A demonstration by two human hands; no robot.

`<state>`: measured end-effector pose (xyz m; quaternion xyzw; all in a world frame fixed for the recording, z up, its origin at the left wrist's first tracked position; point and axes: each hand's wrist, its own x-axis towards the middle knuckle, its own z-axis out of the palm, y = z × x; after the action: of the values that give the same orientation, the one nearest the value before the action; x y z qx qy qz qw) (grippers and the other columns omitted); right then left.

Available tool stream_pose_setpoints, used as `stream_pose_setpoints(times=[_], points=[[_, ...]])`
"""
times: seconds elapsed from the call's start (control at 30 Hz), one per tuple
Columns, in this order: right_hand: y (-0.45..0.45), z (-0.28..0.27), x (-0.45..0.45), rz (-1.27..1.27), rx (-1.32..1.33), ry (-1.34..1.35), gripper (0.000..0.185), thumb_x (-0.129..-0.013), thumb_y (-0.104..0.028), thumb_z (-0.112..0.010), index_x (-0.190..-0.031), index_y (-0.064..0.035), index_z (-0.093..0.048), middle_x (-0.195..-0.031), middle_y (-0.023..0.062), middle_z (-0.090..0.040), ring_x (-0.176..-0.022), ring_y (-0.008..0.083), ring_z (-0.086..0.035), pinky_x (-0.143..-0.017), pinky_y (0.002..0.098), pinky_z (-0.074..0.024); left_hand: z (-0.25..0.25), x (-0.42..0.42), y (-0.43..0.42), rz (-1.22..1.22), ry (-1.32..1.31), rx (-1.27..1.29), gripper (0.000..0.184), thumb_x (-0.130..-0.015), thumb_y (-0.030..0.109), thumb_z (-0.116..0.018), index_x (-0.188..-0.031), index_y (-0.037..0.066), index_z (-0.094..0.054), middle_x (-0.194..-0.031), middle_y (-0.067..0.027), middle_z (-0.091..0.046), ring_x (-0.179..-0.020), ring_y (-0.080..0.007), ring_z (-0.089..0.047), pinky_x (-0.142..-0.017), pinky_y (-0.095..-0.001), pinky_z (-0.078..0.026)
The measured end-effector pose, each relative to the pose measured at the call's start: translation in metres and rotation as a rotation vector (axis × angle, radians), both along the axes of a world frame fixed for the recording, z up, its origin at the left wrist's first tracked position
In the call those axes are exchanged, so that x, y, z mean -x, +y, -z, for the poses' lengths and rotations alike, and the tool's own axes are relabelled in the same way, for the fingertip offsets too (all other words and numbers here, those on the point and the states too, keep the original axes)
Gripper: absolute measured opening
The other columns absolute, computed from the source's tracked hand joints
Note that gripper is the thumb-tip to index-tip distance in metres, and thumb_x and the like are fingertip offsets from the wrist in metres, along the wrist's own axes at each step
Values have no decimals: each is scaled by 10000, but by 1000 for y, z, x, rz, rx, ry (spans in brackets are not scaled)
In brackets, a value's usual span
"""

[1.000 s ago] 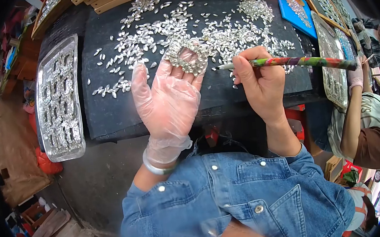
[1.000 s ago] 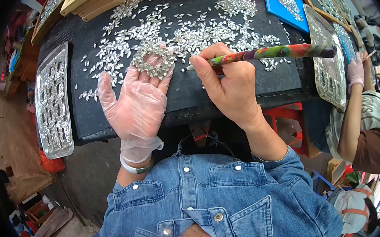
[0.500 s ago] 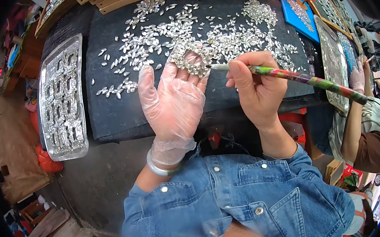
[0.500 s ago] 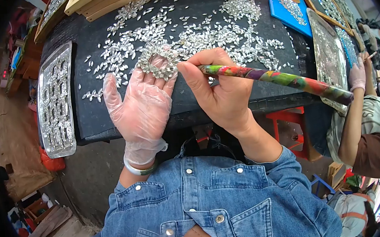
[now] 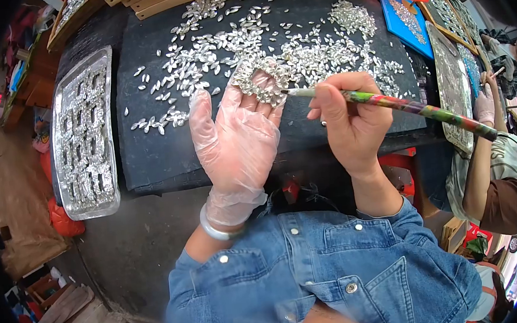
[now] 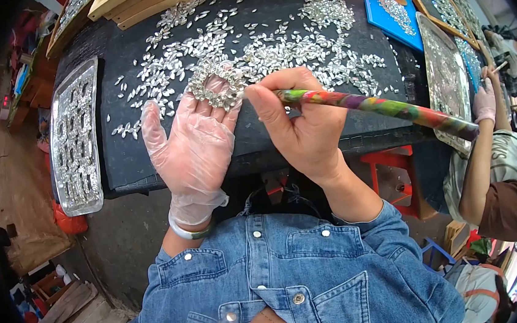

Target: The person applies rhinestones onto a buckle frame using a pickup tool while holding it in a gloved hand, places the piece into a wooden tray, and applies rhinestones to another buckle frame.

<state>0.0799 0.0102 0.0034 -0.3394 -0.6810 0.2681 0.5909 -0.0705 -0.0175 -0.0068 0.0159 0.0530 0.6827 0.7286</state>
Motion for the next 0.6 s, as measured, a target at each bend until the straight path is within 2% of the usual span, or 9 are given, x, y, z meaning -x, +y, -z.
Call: stream_pose_setpoints(times=[0.13,0.27,0.3,0.43,0.6], points=[[5,-9,-15,43,73,197,61,-912,-59,-607,-916,-6,-578,-771,79,-607,-563,104,-555,-512,191,-451,-3,-4,2,-9,61,5,685,-916,441,-489,-1357,-53,-313,-1416,-244,-373,-1296,-327,-387,-1136,-473,-250],[18,-13,-31,95,229,-49,69,-922,-74,-596,-919,-6,-585,-750,67,-599,-554,99,-546,-497,192,-433,-5,-7,3,-60,85,37,699,-908,425,-505,-1361,-64,-295,-1413,-244,-372,-1306,-338,-373,-1153,-480,-216],[20,-12,-31,100,227,-48,69,-922,-74,-596,-919,-6,-585,-750,67,-599,-554,99,-546,-497,192,-433,-6,-9,4,-55,85,35,699,-908,425,-505,-1361,-64,-295,-1413,-244,-372,-1306,-338,-373,-1153,-480,-216],[26,-1,-23,82,60,-158,111,-878,-90,-644,-803,-19,-603,-648,2,-571,-451,98,-405,-445,231,-337,-10,-20,9,-114,20,64,580,-901,403,-530,-1286,-11,-400,-1225,-176,-490,-1166,-278,-468,-1066,-418,-326],[24,-3,-21,86,88,-237,111,-866,-87,-651,-793,-18,-604,-643,-2,-557,-453,106,-405,-446,242,-334,-7,-20,9,-132,35,67,565,-896,397,-537,-1267,-7,-403,-1222,-176,-479,-1157,-271,-459,-1069,-413,-318]])
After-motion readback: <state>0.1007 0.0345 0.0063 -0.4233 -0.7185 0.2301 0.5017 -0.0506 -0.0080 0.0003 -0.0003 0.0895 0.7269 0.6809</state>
